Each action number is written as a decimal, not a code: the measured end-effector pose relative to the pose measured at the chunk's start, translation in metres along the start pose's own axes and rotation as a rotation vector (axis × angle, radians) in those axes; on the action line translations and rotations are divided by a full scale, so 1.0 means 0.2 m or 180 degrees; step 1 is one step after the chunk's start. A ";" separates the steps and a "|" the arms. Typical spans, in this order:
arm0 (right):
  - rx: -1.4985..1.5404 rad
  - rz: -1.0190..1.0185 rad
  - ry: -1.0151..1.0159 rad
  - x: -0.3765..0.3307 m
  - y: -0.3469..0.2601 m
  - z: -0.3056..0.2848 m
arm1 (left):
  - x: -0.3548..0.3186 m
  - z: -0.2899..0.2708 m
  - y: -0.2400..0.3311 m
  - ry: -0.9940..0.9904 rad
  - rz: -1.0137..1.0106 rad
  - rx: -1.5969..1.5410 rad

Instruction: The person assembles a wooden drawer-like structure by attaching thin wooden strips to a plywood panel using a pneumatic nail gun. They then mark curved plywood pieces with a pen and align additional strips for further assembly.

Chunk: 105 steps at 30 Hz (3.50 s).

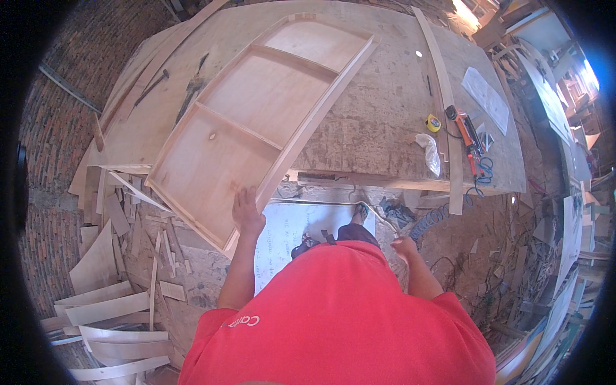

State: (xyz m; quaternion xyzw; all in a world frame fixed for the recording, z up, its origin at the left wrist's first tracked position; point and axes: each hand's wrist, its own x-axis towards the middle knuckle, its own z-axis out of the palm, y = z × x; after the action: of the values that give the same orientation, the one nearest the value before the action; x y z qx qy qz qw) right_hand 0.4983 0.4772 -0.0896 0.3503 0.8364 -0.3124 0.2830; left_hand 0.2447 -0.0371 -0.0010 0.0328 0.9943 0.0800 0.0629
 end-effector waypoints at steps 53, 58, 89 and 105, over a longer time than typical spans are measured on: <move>-0.0404 -0.1015 -0.0990 0.56 0.27 0.02 | -0.26 -0.14 -0.75 0.1751 -0.2938 -0.1492; -0.0393 -0.0569 -0.0865 0.57 -0.10 -0.16 | -0.40 -0.07 -0.76 0.0323 -0.3735 -0.3805; 0.1097 -0.1467 0.1835 0.65 -0.90 -1.52 | -0.10 0.10 1.20 -0.2716 -0.2196 -0.4669; -0.1066 -0.1407 0.2193 2.33 -1.23 -1.96 | -0.55 0.12 0.72 -0.1369 -0.1969 -0.1811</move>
State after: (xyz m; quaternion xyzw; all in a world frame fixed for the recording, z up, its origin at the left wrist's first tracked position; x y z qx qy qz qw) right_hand -0.0655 0.8135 -0.0787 0.1960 0.9758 -0.0906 -0.0332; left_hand 0.3649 0.1003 0.0126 -0.2677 0.8603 0.3182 0.2948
